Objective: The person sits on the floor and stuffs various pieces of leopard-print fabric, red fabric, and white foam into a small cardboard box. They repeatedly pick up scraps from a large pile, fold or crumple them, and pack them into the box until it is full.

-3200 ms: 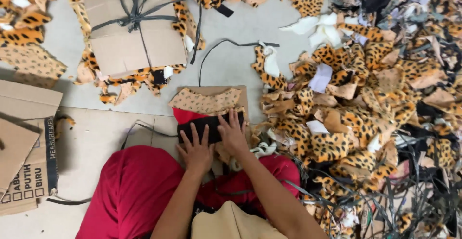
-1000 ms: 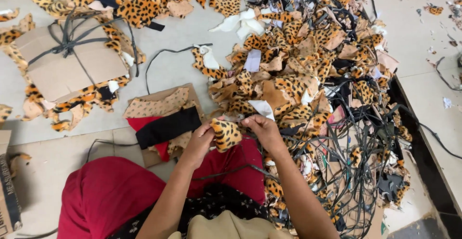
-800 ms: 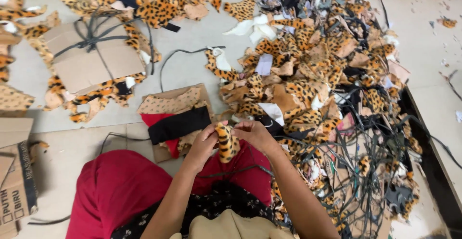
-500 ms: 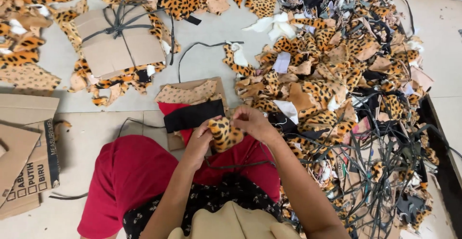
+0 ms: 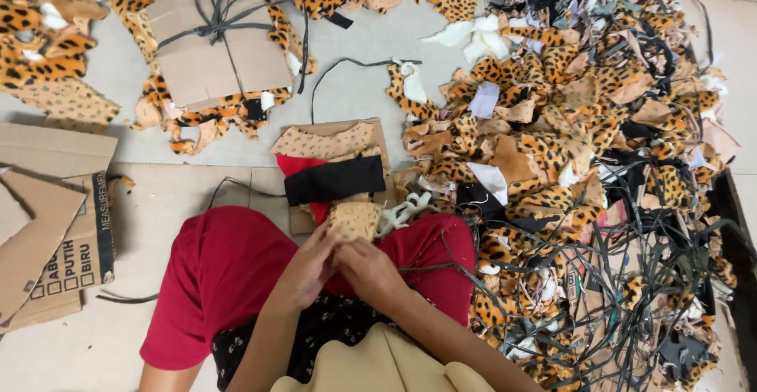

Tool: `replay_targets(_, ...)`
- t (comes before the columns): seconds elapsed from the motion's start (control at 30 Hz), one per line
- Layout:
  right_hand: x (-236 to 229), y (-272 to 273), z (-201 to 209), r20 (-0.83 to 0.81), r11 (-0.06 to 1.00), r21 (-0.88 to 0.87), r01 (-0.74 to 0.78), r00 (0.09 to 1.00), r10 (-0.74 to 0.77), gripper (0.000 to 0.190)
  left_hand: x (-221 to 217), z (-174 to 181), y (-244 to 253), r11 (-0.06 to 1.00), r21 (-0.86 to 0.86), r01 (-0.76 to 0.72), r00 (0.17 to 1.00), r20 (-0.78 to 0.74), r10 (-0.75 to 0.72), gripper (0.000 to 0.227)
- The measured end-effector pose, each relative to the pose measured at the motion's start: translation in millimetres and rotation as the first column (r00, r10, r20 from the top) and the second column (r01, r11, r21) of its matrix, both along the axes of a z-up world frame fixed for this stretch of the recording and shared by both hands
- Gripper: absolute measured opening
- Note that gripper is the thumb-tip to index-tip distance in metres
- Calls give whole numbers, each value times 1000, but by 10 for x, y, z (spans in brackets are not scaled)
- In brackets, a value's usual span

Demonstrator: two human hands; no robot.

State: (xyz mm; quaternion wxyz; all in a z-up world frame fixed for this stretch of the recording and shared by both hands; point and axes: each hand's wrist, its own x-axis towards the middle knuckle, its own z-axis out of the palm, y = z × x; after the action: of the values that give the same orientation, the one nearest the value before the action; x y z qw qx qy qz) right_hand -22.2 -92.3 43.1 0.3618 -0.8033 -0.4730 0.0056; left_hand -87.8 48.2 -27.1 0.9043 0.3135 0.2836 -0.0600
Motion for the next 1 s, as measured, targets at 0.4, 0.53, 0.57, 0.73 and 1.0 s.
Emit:
replay_targets(0.4,318,-211,-568,-851,873,-27,487,-470,236,79,5,868,121,971,-133,-201,979,13,204,62)
replay_targets(0.53,1086,101,-801,-918,872,-23,489,-356,175,61,151,558,-38,964,-183,-191,978,44,202,62)
replay_targets(0.57,1333,168,-912,-953,853,18,521,-250,172,64,203,462,-80,962,-198,-187,977,65,203,62)
replay_targets(0.73,2230,576,-702,-958,796,203,570,283,41,45,721,392,-86,975,-78,-209,977,38,212,60)
replay_targets(1.0,2903,498,-1957,-754,836,-91,541,511,-413,59,1409,-1067,-457,972,234,-36,961,-258,98,57)
